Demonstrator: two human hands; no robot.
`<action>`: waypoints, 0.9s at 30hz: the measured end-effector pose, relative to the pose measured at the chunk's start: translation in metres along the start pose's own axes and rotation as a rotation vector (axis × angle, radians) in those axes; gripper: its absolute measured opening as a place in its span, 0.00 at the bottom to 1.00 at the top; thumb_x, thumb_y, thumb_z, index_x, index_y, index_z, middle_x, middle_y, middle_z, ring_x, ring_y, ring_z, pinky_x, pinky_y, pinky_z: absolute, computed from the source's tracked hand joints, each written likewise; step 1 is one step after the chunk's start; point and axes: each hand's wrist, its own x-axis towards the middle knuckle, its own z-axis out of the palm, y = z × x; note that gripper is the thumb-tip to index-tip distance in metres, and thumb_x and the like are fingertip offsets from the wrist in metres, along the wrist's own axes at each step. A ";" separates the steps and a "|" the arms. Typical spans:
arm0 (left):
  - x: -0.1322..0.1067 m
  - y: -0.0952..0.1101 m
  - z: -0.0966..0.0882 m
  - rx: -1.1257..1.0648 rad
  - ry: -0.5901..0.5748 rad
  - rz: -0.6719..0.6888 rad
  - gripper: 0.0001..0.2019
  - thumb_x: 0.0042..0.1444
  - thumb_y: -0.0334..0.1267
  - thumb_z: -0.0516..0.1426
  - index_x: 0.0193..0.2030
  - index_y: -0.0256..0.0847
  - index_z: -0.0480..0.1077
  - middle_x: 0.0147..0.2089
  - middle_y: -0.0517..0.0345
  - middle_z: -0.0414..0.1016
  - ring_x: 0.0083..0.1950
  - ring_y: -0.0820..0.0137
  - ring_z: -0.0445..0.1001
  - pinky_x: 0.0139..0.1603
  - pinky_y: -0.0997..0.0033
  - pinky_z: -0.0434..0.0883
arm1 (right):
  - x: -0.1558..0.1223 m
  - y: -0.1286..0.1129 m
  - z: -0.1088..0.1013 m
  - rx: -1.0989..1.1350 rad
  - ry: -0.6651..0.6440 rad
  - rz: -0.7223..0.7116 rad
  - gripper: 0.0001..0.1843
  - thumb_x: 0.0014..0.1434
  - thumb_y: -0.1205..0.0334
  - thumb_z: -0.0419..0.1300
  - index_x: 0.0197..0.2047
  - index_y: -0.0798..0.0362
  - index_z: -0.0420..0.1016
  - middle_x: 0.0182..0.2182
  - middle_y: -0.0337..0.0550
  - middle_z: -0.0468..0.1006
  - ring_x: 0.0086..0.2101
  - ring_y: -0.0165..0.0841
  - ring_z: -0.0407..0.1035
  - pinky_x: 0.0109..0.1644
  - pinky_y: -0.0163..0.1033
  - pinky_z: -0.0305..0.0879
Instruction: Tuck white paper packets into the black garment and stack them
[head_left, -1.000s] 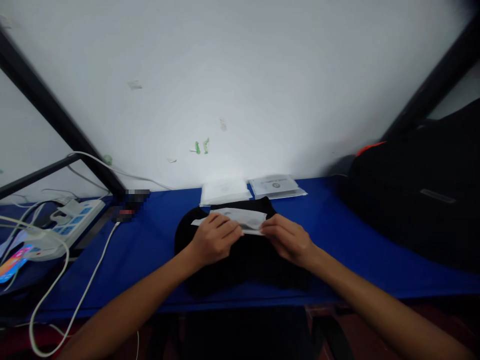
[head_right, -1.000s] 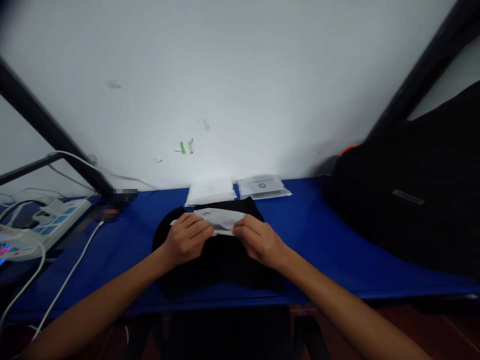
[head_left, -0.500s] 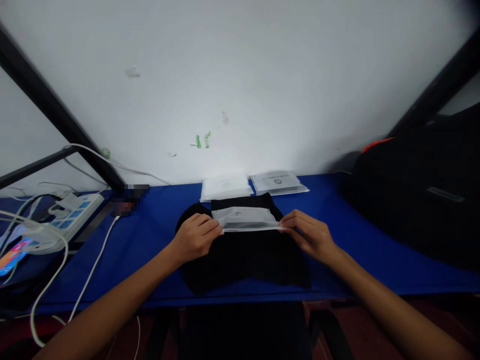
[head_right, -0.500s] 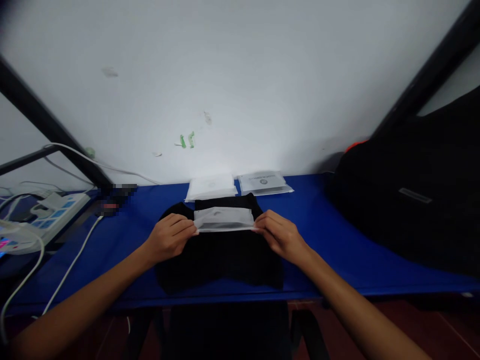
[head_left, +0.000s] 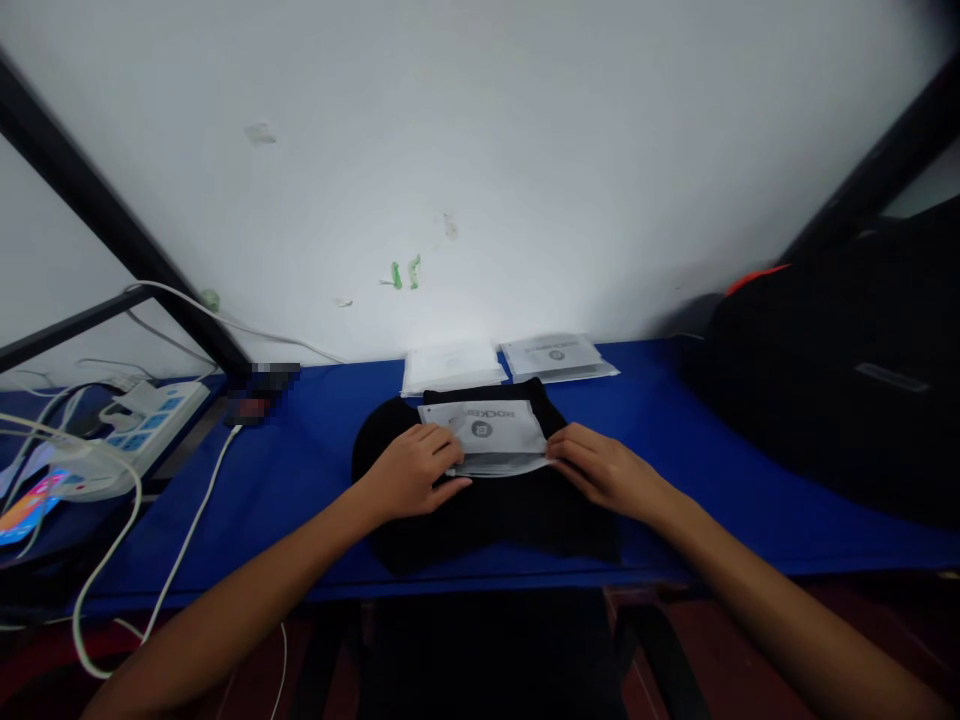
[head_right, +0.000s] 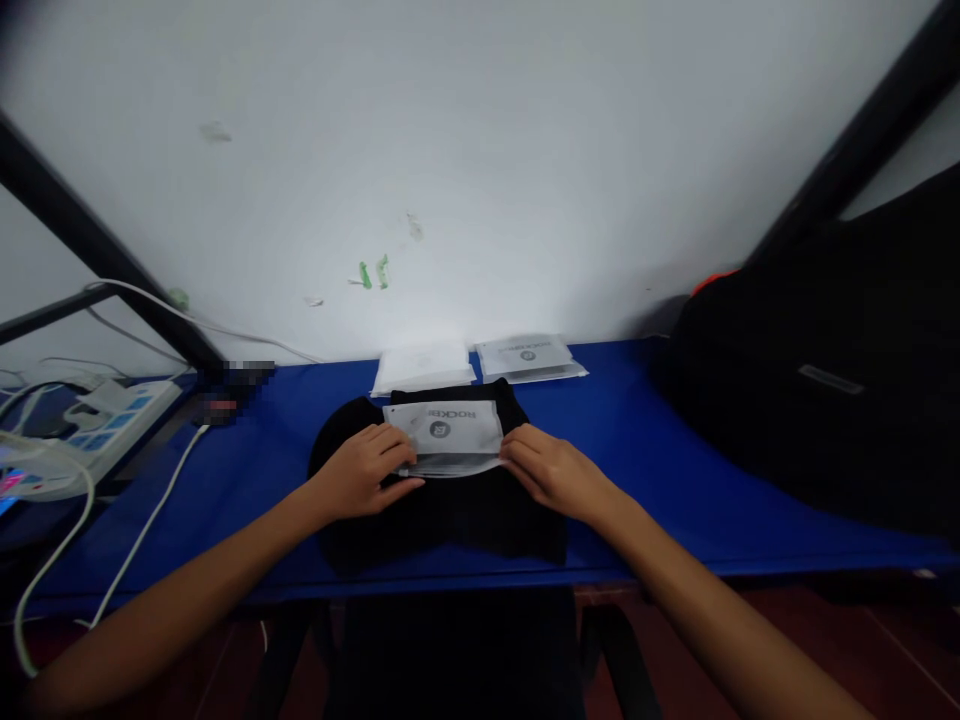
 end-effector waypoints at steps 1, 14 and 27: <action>0.001 0.000 0.001 0.019 -0.015 0.012 0.11 0.64 0.44 0.53 0.39 0.38 0.68 0.39 0.51 0.73 0.40 0.65 0.71 0.39 0.65 0.69 | -0.001 -0.001 0.000 -0.004 -0.001 0.011 0.07 0.67 0.67 0.51 0.44 0.53 0.70 0.38 0.49 0.74 0.40 0.36 0.70 0.42 0.42 0.72; -0.001 -0.003 -0.002 0.139 0.101 0.077 0.13 0.67 0.35 0.49 0.33 0.37 0.69 0.32 0.53 0.72 0.33 0.69 0.70 0.34 0.69 0.69 | -0.002 0.004 0.002 0.030 0.147 0.054 0.08 0.65 0.69 0.51 0.44 0.50 0.69 0.37 0.47 0.74 0.36 0.35 0.71 0.38 0.40 0.70; 0.003 0.000 -0.003 -0.141 0.041 -0.071 0.12 0.64 0.45 0.53 0.37 0.39 0.69 0.36 0.53 0.73 0.38 0.67 0.72 0.40 0.66 0.71 | -0.001 0.005 0.001 0.053 0.157 0.072 0.06 0.66 0.67 0.51 0.43 0.51 0.69 0.36 0.47 0.74 0.37 0.35 0.71 0.40 0.41 0.70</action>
